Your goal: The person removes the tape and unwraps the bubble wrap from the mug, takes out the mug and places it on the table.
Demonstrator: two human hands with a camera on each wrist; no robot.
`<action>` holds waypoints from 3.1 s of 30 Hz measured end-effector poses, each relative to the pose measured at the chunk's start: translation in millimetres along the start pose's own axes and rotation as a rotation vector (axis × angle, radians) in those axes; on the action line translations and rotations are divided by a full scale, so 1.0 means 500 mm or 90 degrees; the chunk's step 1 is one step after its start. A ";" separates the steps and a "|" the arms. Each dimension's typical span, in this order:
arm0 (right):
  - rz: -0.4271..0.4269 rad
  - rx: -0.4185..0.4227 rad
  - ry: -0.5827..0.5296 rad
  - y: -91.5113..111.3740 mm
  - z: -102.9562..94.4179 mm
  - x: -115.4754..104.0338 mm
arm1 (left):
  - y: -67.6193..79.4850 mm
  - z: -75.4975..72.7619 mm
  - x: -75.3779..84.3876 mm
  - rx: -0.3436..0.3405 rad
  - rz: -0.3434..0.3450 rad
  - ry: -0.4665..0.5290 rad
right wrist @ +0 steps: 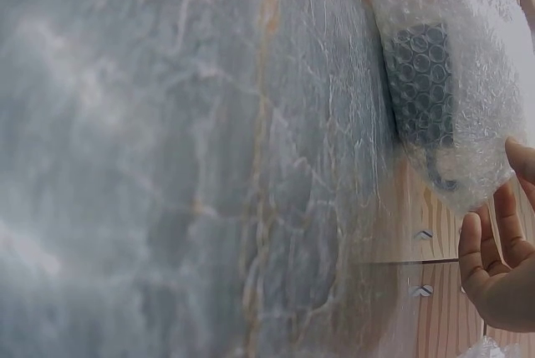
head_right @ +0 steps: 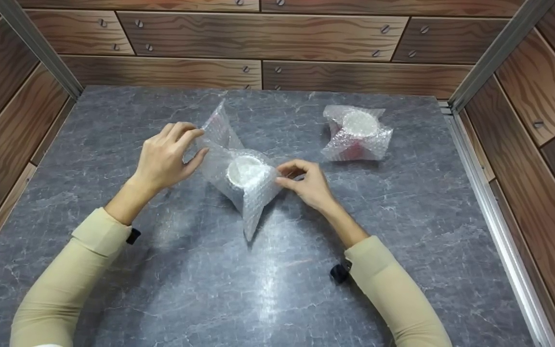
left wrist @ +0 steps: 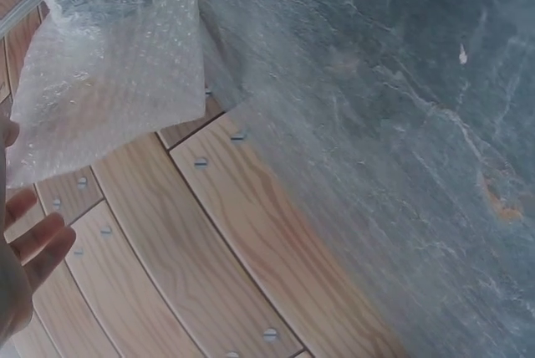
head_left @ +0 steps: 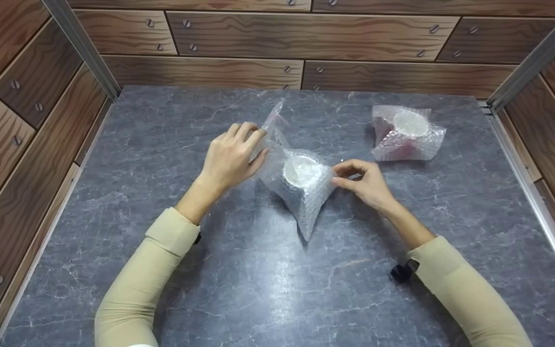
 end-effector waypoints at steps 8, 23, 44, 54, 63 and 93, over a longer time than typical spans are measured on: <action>-0.001 0.004 -0.006 -0.001 0.002 0.000 | 0.007 0.011 -0.015 -0.033 -0.041 0.011; 0.004 0.009 0.005 0.000 0.003 0.001 | 0.013 0.030 -0.030 -0.089 -0.097 0.006; -0.009 0.014 0.005 0.003 0.004 0.000 | 0.025 0.056 -0.046 -0.166 -0.161 -0.016; -0.004 0.013 0.015 0.002 0.004 0.003 | 0.027 0.064 -0.050 -0.190 -0.177 -0.024; -0.002 0.015 0.007 0.003 0.004 0.005 | 0.025 0.070 -0.053 -0.234 -0.196 -0.014; -0.013 0.008 0.020 0.002 -0.001 0.002 | 0.025 0.012 0.015 -0.131 -0.056 -0.077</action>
Point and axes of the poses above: each hand's wrist, its own y-axis away from the middle knuckle, its own z-axis out of the palm, x = y × z, the point moved 3 cm from there along -y, towards the middle knuckle, and after that the axes turned 6 degrees about -z, right-handed, at the moved point
